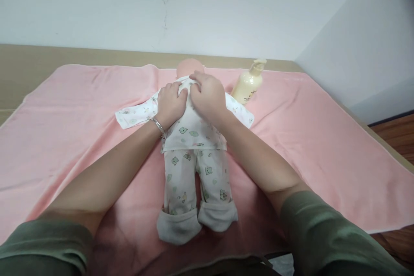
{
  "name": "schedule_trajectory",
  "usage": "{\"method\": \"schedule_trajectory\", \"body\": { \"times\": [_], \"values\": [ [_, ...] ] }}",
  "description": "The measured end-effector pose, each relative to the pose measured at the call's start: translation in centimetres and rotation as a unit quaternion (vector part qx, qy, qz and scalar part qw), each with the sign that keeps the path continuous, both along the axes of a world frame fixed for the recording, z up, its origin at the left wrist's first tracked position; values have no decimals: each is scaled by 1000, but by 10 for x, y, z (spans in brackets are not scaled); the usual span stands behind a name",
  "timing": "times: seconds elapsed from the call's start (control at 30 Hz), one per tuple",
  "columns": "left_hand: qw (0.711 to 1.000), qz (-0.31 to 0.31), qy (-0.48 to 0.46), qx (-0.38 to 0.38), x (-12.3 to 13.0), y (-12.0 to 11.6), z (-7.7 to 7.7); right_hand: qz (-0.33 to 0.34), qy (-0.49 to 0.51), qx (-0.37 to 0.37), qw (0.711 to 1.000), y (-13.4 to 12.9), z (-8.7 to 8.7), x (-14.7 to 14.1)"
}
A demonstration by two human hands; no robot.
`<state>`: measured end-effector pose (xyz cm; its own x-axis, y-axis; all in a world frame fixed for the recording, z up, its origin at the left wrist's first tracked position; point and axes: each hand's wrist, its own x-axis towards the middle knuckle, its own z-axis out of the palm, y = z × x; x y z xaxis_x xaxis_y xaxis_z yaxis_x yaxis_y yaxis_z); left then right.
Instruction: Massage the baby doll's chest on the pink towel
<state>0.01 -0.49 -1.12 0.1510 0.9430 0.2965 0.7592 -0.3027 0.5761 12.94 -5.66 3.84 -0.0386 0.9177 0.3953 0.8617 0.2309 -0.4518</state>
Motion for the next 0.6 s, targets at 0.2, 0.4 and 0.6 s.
{"method": "schedule_trajectory", "body": {
  "times": [0.2, 0.4, 0.6],
  "values": [
    [1000, 4, 22, -10, 1, -3, 5, 1, 3, 31, 1000, 12, -18, 4],
    [1000, -3, 10, -1, 0, -2, 3, 13, 47, 32, 998, 5, -1, 7],
    [1000, 2, 14, -1, 0, -3, 4, 24, 22, 27, 999, 10, -13, 3]
  ]
}}
